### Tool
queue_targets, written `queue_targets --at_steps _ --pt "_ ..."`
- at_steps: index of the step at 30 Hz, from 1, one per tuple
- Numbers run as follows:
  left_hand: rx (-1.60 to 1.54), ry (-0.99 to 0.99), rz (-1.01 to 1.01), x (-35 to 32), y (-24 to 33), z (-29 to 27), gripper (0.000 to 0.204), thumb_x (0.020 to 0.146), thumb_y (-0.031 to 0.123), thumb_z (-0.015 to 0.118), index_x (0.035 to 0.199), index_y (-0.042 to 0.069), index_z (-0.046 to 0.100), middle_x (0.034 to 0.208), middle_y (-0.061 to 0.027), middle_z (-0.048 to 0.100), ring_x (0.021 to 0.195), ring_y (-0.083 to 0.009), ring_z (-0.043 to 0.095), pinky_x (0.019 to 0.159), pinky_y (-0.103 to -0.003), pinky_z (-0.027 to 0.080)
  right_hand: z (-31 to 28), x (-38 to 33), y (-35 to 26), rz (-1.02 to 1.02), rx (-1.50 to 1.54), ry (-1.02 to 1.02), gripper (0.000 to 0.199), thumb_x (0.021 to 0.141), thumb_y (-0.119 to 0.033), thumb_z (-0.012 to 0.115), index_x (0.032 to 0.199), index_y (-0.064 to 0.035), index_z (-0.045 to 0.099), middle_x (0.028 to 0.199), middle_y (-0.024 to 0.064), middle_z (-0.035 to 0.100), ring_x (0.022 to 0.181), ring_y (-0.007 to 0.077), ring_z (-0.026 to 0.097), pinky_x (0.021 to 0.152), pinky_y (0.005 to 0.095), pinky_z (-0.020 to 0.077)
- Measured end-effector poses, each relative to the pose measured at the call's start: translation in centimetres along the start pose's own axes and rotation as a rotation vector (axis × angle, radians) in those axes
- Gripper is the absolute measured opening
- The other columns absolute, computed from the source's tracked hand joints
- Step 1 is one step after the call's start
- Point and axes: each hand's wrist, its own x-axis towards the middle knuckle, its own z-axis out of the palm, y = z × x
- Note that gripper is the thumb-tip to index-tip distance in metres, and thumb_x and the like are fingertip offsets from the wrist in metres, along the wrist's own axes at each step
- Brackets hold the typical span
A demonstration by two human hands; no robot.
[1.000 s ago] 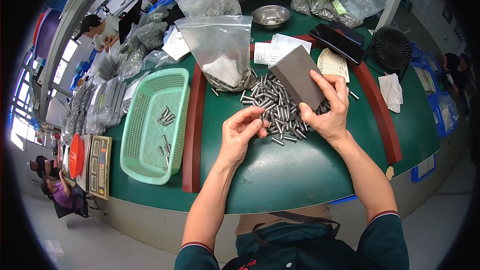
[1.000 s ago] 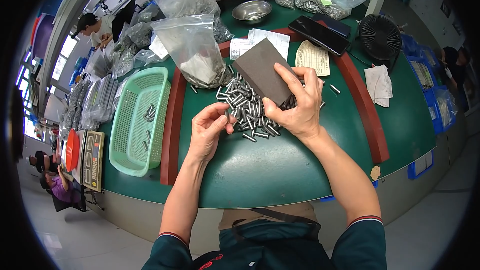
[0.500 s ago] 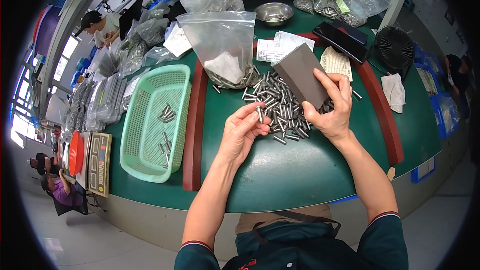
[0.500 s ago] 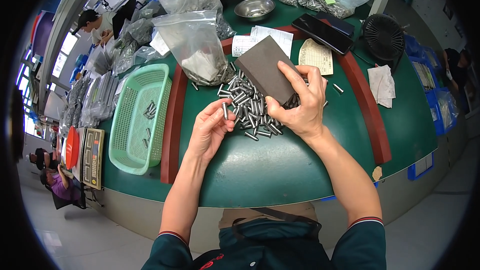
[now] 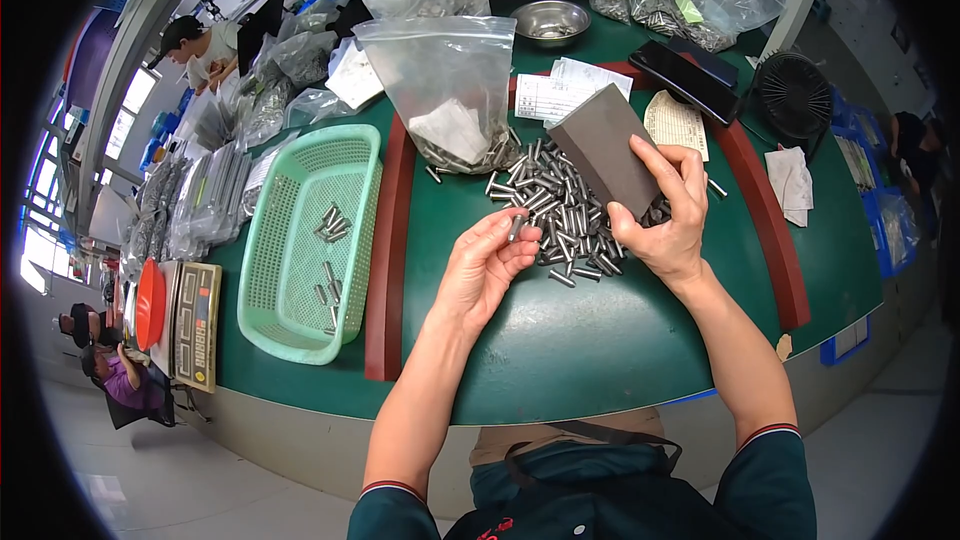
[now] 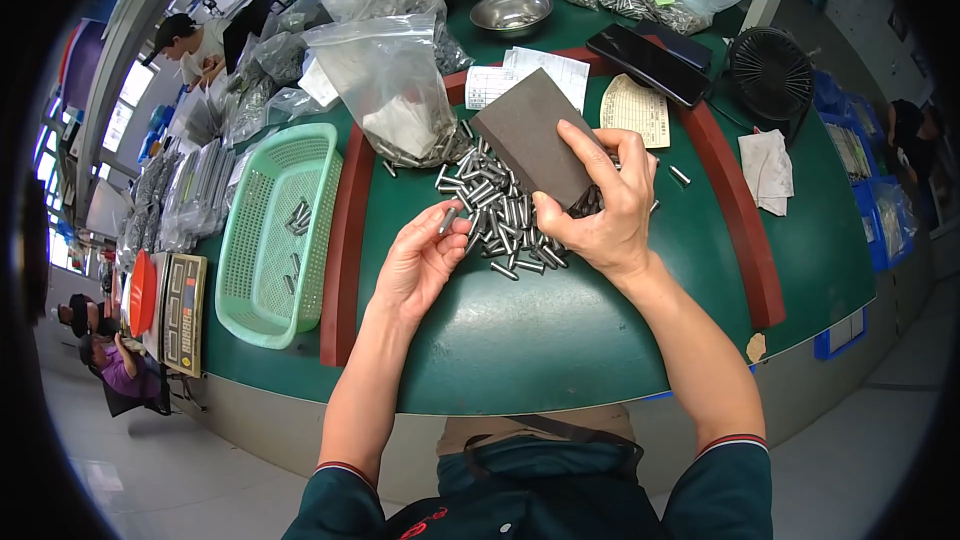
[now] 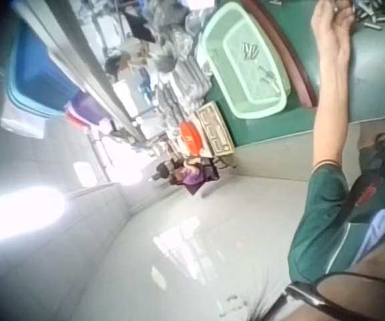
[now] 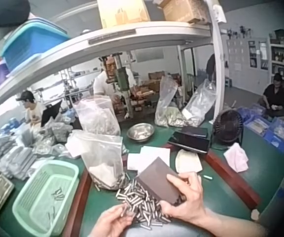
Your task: Inspecting and deburring small metallic pins using a sanding block at a factory workbench.
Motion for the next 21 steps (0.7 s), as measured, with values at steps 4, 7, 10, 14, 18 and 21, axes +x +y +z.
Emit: queue_targets --at_steps 4,7,10,14,18,21 --pt "0.111 0.051 0.043 -0.01 -0.05 0.46 0.025 0.091 0.016 0.056 0.108 -0.002 0.056 0.088 -0.0146 0.065 0.074 -0.0159 0.064 0.069 -0.026 0.055 -0.03 0.00 -0.06 0.009 -0.006 -0.003 0.064 0.051 -0.022 0.074 0.113 -0.0086 0.062 0.095 0.0088 0.053 0.087 0.0232 0.052 0.079 0.0345 0.0388" --pt "0.183 0.062 0.063 0.00 -0.15 0.28 0.025 0.092 0.018 0.056 0.106 -0.002 0.057 0.089 -0.0150 0.065 0.073 -0.0158 0.064 0.068 -0.026 0.054 -0.01 0.01 -0.11 0.002 -0.002 -0.004 0.065 0.051 -0.022 0.074 0.113 -0.0089 0.062 0.095 0.0088 0.053 0.087 0.0234 0.052 0.079 0.0346 0.0390" --pt "0.246 0.054 0.068 -0.03 -0.18 0.21 0.026 0.092 0.020 0.056 0.105 -0.003 0.057 0.089 -0.0153 0.066 0.072 -0.0158 0.064 0.068 -0.027 0.054 -0.05 -0.02 -0.15 0.010 0.003 -0.006 0.065 0.051 -0.022 0.074 0.113 -0.0090 0.062 0.095 0.0088 0.053 0.087 0.0235 0.052 0.079 0.0345 0.0389" --pt "0.263 0.116 0.055 -0.06 -0.15 0.45 0.026 0.093 0.020 0.055 0.105 -0.003 0.057 0.089 -0.0151 0.066 0.072 -0.0159 0.064 0.068 -0.028 0.054 -0.03 -0.05 -0.16 0.008 0.007 -0.010 0.065 0.051 -0.022 0.074 0.113 -0.0089 0.062 0.095 0.0088 0.053 0.086 0.0234 0.051 0.079 0.0343 0.0389" --pt "0.276 0.155 0.051 -0.24 -0.08 1.13 0.027 0.093 0.021 0.054 0.108 -0.003 0.056 0.089 -0.0131 0.065 0.074 -0.0143 0.063 0.070 -0.025 0.054 0.04 -0.04 -0.06 0.002 0.008 -0.007 0.065 0.051 -0.022 0.074 0.113 -0.0085 0.062 0.095 0.0089 0.053 0.086 0.0233 0.052 0.078 0.0342 0.0389" --pt "0.257 0.124 0.064 -0.08 -0.31 0.64 0.027 0.094 0.018 0.053 0.112 -0.002 0.055 0.093 -0.0125 0.064 0.079 -0.0156 0.064 0.074 -0.027 0.054 0.07 -0.05 0.00 -0.005 0.008 -0.006 0.065 0.051 -0.022 0.074 0.113 -0.0083 0.062 0.094 0.0089 0.053 0.085 0.0232 0.052 0.077 0.0341 0.0389"
